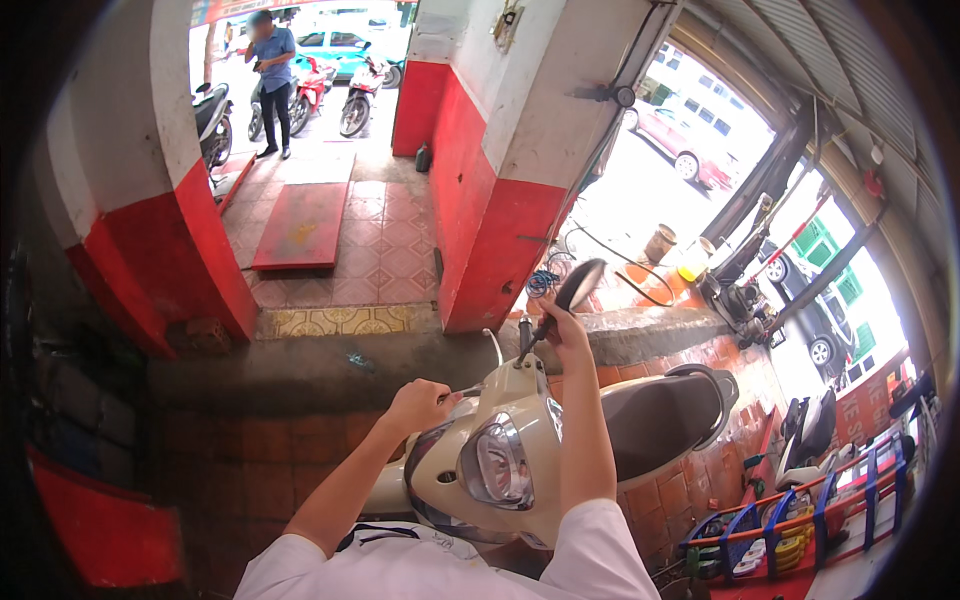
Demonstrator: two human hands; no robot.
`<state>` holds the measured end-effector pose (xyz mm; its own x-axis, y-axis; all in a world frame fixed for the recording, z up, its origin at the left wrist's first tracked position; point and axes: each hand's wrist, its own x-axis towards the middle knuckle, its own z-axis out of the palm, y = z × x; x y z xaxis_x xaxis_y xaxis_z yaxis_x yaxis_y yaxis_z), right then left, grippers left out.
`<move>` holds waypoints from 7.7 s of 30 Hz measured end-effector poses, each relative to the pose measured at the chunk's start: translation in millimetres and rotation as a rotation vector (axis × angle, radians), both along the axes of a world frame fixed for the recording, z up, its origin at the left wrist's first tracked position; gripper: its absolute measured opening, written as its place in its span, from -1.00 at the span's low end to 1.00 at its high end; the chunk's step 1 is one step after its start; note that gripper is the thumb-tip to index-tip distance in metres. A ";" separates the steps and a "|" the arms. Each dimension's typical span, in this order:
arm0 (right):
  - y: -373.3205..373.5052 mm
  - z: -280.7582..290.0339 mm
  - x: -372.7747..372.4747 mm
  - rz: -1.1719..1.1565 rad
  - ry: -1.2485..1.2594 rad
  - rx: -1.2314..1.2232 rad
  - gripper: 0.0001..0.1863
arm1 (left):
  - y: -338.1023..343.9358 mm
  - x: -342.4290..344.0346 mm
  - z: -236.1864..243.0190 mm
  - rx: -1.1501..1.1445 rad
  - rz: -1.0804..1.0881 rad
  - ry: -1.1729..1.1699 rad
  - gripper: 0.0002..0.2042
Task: The person uses a wrench to loosen and then tighten a side mirror on a motorcycle, later using the wrench to tighten a bolt on a tire changing machine.
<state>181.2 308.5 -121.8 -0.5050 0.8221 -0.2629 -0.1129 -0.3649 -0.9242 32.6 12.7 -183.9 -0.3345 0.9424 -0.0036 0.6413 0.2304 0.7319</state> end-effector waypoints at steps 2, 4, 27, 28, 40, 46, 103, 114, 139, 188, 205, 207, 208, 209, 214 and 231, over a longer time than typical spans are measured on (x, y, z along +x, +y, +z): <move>-12.9 -11.4 23.9 -0.068 0.113 0.066 -0.79 | 3.0 0.3 -5.4 0.023 -0.007 0.006 -0.62; -32.0 -18.3 48.2 -0.048 0.141 0.220 -0.76 | 8.1 3.4 -4.5 0.023 -0.023 0.001 -0.62; -40.2 -4.1 -45.4 0.515 -0.422 0.856 -0.80 | -2.1 5.9 -6.9 0.044 -0.006 0.005 -0.60; -39.1 -4.3 -49.3 0.548 -0.476 0.847 -0.79 | -5.8 4.7 -8.8 0.041 0.011 0.012 -0.60; -47.6 4.2 -55.7 0.756 -0.641 0.875 -0.65 | -6.2 17.2 -3.1 0.013 -0.034 -0.004 -0.64; -62.0 1.0 -60.3 0.279 -0.450 0.661 -0.73 | -19.1 14.2 1.6 0.005 -0.020 -0.036 -0.64; -385.5 -303.2 838.7 -1.171 -0.967 -0.269 -0.46 | -133.4 614.2 -42.8 -0.275 -0.954 -0.365 -0.69; -360.5 -319.3 831.6 -1.305 -1.185 -0.394 -0.42 | -122.7 612.9 -54.2 -0.258 -0.850 -0.374 -0.69; -518.9 -322.7 882.2 -1.258 -1.342 -0.530 -0.63 | -141.4 639.5 -83.3 -0.465 -0.896 -0.514 -0.73; -480.7 -88.2 578.3 -0.193 -0.105 -0.018 -0.78 | -76.9 505.9 -22.6 -0.086 -0.929 -0.906 -0.75; -432.5 -58.4 321.9 -0.257 1.380 -0.112 -0.75 | 1.5 245.0 -19.7 -0.004 -0.614 -1.242 -0.41; -437.5 -54.6 315.4 -0.244 1.389 -0.086 -0.76 | -3.8 242.0 -9.5 -0.048 -0.612 -1.260 -0.43; -439.5 -53.7 311.8 -0.258 1.363 -0.067 -0.76 | -3.8 240.5 -8.0 -0.053 -0.633 -1.269 -0.43; -440.4 -53.2 309.5 -0.268 1.336 -0.051 -0.75 | -1.7 240.5 -10.6 -0.055 -0.652 -1.279 -0.43; -444.3 -37.3 278.8 -0.667 0.809 0.024 -0.64 | 3.4 225.4 -30.8 -0.042 -0.758 -1.312 -0.44; -414.4 -61.2 330.9 -0.626 -1.199 0.794 -0.80 | 3.1 248.9 -5.4 0.485 -1.063 -0.176 -0.61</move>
<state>512.2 -105.9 -182.9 0.1340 0.9309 0.3399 0.8589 0.0620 -0.5084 281.6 15.8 -189.2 0.5876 0.6630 0.4639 0.2248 -0.6845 0.6935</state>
